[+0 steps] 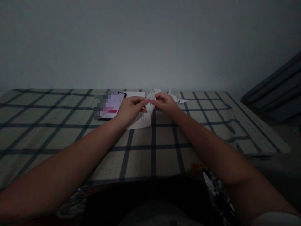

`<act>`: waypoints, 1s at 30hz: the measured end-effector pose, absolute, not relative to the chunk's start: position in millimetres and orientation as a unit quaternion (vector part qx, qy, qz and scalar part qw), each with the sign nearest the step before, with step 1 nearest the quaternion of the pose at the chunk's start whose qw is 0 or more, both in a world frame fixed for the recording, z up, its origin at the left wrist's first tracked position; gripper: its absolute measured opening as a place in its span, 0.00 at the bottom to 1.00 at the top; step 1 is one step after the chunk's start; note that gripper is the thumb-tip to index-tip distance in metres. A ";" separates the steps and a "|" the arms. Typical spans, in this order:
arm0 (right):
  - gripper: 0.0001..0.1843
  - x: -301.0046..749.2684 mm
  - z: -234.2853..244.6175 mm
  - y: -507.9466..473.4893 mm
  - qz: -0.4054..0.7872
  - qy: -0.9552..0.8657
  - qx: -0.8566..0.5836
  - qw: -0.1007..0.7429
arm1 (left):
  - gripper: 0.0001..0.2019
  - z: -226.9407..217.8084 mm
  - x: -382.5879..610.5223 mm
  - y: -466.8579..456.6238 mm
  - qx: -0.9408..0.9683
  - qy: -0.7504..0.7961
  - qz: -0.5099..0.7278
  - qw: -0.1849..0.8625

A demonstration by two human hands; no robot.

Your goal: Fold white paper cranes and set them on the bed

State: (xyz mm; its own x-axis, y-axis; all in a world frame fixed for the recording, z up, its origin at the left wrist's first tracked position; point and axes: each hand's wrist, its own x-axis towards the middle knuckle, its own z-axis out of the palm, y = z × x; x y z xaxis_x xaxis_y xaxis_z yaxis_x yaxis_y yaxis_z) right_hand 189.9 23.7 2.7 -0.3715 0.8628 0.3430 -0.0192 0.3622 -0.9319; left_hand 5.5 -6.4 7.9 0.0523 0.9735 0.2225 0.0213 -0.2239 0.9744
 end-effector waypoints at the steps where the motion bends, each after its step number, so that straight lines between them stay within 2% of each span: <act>1: 0.17 190.1 2.6 24.2 0.469 -0.683 -0.311 0.466 | 0.23 7.9 5.7 -6.7 0.570 0.434 0.534 0.449; 10: 0.18 191.8 2.7 23.6 0.464 -0.697 -0.309 0.452 | 0.25 6.8 7.2 -5.6 0.545 0.417 0.556 0.468; 16: 0.19 191.5 4.3 21.3 0.471 -0.693 -0.315 0.444 | 0.20 8.5 6.5 -6.7 0.563 0.420 0.550 0.451; 22: 0.17 192.7 2.7 22.3 0.431 -0.693 -0.338 0.469 | 0.21 11.3 8.4 -9.9 0.561 0.404 0.542 0.477; 30: 0.14 193.0 2.4 23.1 0.424 -0.698 -0.338 0.467 | 0.19 11.0 5.0 -8.7 0.588 0.413 0.535 0.444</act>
